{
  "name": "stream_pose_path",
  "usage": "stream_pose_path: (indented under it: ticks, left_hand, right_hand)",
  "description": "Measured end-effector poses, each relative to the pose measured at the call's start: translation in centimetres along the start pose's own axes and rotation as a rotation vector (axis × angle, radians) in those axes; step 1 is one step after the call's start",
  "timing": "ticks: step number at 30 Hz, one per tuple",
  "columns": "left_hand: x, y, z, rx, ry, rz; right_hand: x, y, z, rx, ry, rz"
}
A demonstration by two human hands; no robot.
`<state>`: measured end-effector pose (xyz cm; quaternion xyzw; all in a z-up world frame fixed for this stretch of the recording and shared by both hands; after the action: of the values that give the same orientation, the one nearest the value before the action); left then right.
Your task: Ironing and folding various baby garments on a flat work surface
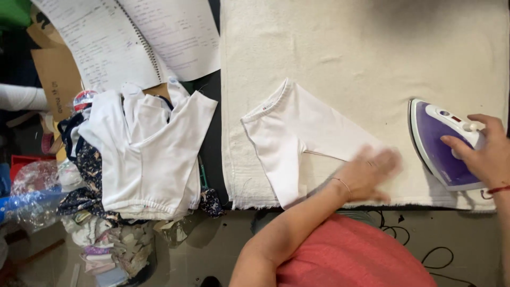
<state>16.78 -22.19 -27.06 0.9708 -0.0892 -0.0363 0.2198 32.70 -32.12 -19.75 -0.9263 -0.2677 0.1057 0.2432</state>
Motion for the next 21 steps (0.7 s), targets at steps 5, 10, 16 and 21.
stream_pose_path:
  ticks: [5,10,16,21]
  left_hand:
    - [-3.9,-1.8,-4.9,-0.29,0.264,0.22]
    - [-13.9,-19.4,-12.6,0.176,0.546,-1.075]
    - [-15.8,-23.9,-8.9,0.084,0.676,-1.002]
    - [-16.3,-21.9,-12.8,0.056,0.789,-0.887]
  right_hand:
    - [-0.3,-6.2,1.1,-0.165,-0.234,0.105]
    - [-1.5,-14.3,7.7,-0.447,-0.434,-0.2]
    - [3.1,-23.4,13.4,-0.267,-0.41,-0.222]
    - [0.8,-17.7,9.6,-0.322,-0.48,-0.016]
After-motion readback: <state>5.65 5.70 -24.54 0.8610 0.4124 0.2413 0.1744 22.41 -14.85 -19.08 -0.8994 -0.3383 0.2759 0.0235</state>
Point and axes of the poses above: each hand's wrist, its own x-axis towards the middle knuckle, its own z-axis out of the palm, y = z × x, the point moved 8 cm from there along x, towards the middle knuckle, and after that the axes turned 1 degree about z, right-handed, at the moved point
